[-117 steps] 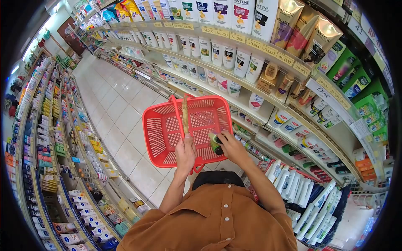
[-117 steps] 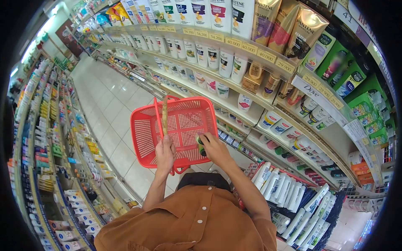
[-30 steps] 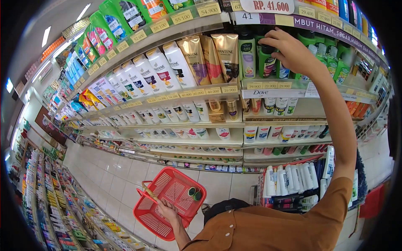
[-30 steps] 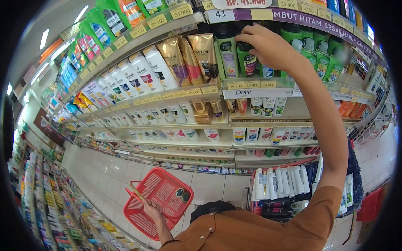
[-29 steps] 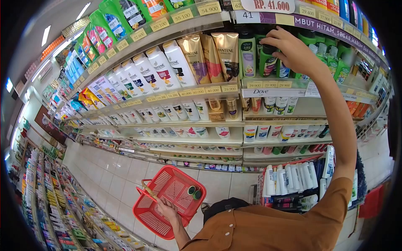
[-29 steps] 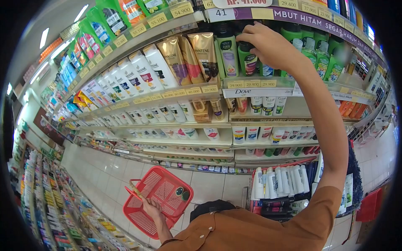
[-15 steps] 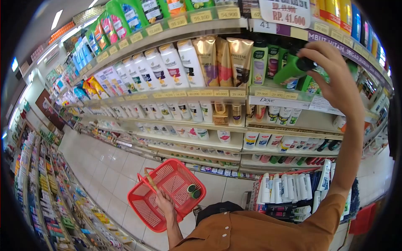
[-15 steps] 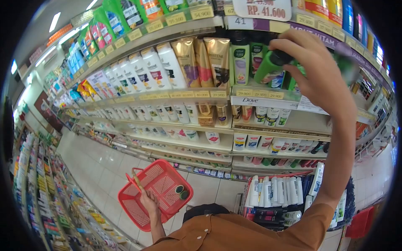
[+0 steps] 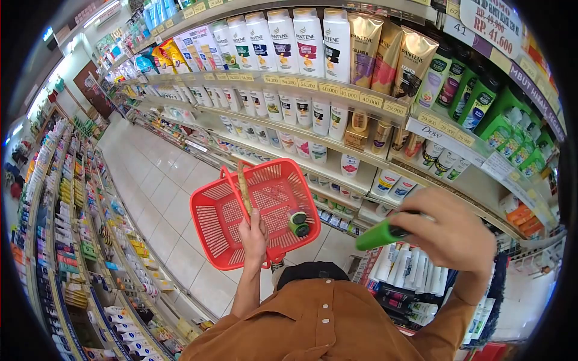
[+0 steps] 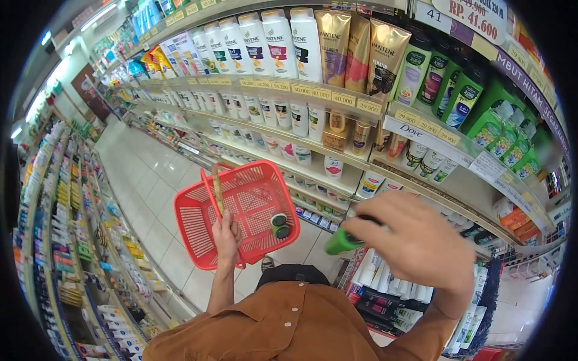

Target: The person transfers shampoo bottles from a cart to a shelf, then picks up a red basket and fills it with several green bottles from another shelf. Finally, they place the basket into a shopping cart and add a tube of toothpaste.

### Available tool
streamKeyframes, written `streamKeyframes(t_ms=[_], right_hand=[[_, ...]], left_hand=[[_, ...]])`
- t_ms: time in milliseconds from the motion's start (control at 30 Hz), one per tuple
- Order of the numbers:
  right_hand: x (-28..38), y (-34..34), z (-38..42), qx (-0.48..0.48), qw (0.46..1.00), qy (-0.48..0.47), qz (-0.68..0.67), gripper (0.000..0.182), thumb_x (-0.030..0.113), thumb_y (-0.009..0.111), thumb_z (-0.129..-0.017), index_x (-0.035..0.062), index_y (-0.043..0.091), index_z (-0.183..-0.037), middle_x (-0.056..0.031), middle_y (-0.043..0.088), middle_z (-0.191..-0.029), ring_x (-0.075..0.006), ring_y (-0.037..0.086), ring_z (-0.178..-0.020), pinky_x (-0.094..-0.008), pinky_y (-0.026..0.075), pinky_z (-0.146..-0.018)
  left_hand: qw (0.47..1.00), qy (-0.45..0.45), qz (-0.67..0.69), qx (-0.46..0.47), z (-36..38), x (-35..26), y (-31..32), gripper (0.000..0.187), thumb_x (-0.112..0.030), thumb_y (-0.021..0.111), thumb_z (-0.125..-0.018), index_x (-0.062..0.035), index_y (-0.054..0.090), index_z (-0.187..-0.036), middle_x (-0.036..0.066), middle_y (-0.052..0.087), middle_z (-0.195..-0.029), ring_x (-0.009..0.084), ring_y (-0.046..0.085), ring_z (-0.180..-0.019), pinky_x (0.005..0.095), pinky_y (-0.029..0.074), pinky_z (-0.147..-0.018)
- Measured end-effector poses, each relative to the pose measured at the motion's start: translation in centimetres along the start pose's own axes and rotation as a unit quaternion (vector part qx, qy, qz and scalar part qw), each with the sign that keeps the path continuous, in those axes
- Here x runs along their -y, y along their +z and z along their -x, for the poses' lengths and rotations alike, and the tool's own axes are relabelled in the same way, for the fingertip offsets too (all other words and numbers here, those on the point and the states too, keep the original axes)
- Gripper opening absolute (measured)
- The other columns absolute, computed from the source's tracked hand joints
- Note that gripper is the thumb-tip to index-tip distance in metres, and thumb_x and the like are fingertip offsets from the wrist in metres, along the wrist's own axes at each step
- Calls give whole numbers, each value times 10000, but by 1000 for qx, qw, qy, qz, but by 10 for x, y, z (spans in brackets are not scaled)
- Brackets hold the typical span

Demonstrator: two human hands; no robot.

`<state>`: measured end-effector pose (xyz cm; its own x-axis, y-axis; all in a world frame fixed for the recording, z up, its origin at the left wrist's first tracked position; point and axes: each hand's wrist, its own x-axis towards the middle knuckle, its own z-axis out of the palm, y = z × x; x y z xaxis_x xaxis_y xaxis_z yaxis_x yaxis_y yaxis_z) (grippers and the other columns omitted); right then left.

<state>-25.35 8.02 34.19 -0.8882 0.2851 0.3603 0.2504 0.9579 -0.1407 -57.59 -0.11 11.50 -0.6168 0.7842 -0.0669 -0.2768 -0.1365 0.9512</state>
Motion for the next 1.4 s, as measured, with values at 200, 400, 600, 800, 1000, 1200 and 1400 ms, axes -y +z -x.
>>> streamKeyframes(t_ms=[200, 400, 600, 800, 1000, 1200, 1400], right_hand=[[-8, 66, -25, 19, 1000, -4, -16, 403, 16, 626, -693, 54, 553, -1088, -92, 553, -1015, -278, 578, -951, -386, 522, -713], [-56, 194, -41, -43, 999, 4, -18, 443, 28, 669, -673, 83, 546, -1096, -90, 528, -1046, -286, 572, -970, -380, 543, -693], [-83, 295, -29, -19, 999, 19, -42, 454, 41, 693, -650, 81, 561, -1083, -101, 521, -1054, -303, 570, -981, -394, 539, -723], [-83, 339, -17, 6, 996, 57, -63, 460, 41, 696, -635, 76, 581, -1079, -99, 521, -1037, -291, 562, -1013, -403, 536, -749], [-73, 369, -15, -22, 995, 75, -63, 460, 23, 660, -660, 82, 573, -1109, -91, 528, -1046, -281, 566, -1021, -389, 547, -724], [-31, 363, -23, -55, 991, 73, -99, 477, 17, 608, -702, 91, 548, -1170, -91, 528, -1046, -271, 575, -996, -367, 556, -650], [-10, 381, -15, 38, 995, 51, -80, 439, 15, 604, -704, 62, 529, -1133, -96, 531, -1013, -245, 597, -953, -335, 556, -631]], left_hand=[[1000, 0, 3, 23, 11, -8, 25, 297, -261, 456, -1007, -144, 394, -741, -86, 267, -494, 19, 224, -360, 213, 158, -317], [999, -16, 2, 45, 16, 1, 34, 304, -260, 484, -999, -144, 376, -740, -80, 290, -498, 23, 254, -362, 218, 175, -322], [999, -31, 9, 35, 19, 11, 34, 316, -231, 475, -1004, -131, 375, -721, -71, 310, -499, 28, 281, -370, 222, 210, -332], [998, -22, -17, 57, 20, 20, 31, 371, -383, 403, -1017, -141, 374, -738, -66, 270, -490, 31, 215, -363, 219, 149, -332], [998, -21, -26, 59, 22, 22, 33, 387, -394, 373, -1022, -133, 374, -737, -59, 271, -487, 35, 215, -359, 220, 150, -330], [998, -20, -24, 47, 17, 26, 29, 386, -386, 369, -1024, -133, 373, -733, -59, 275, -489, 37, 221, -360, 220, 158, -330], [999, -1, -39, 36, 19, 26, 32, 389, -386, 365, -1026, -128, 370, -735, -57, 274, -492, 40, 224, -364, 219, 165, -336]])
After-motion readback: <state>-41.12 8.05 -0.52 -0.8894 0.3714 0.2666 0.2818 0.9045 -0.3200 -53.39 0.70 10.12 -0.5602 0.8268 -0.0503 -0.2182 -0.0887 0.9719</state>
